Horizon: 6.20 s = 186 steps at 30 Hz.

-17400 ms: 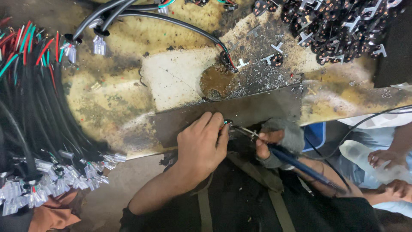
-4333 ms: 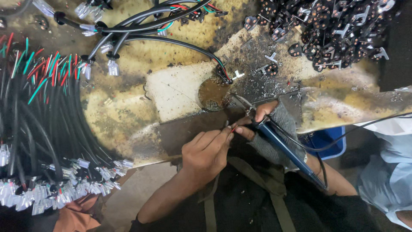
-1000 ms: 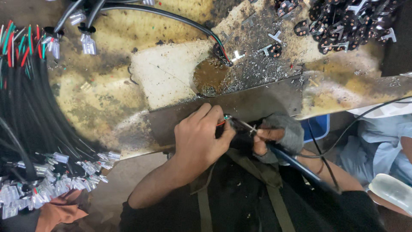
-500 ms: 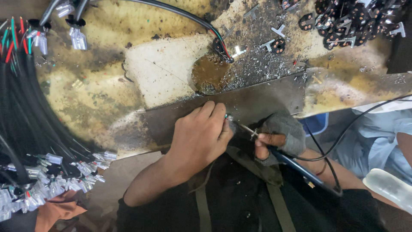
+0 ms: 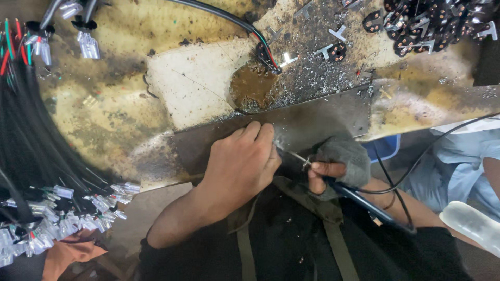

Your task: The person uses a soldering iron to attach small metal connectors to the ends of multi-colored wires. They repeatedly pick up a wire, apply solder to the connector, and place the finished unit on the work surface.

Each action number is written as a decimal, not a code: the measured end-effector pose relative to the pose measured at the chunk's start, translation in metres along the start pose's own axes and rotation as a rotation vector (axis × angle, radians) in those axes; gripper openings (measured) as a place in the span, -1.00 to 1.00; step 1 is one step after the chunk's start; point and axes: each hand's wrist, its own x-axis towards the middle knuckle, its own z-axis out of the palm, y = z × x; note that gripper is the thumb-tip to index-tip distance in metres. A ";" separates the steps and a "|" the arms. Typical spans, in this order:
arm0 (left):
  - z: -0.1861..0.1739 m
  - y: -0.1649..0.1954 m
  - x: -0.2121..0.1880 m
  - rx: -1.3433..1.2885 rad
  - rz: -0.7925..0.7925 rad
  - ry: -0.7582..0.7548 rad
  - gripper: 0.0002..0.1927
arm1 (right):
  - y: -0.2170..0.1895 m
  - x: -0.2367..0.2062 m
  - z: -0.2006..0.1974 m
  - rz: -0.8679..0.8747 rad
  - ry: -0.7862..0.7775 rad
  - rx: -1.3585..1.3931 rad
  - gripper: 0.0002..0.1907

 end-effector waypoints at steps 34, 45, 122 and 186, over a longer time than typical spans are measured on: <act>0.003 0.002 -0.008 -0.057 0.031 0.135 -0.84 | -0.019 0.022 0.000 -0.523 0.161 -0.092 -0.82; -0.009 0.002 -0.005 -0.068 0.065 0.044 -0.92 | -0.025 0.031 -0.004 -0.666 0.193 -0.131 -0.83; 0.017 0.000 -0.010 -0.027 -0.046 0.144 -0.79 | -0.003 -0.010 0.009 -0.598 0.662 -0.410 -0.89; 0.016 0.001 -0.010 -0.047 0.008 0.242 -0.83 | -0.119 0.022 -0.038 -0.503 0.299 -1.223 -0.44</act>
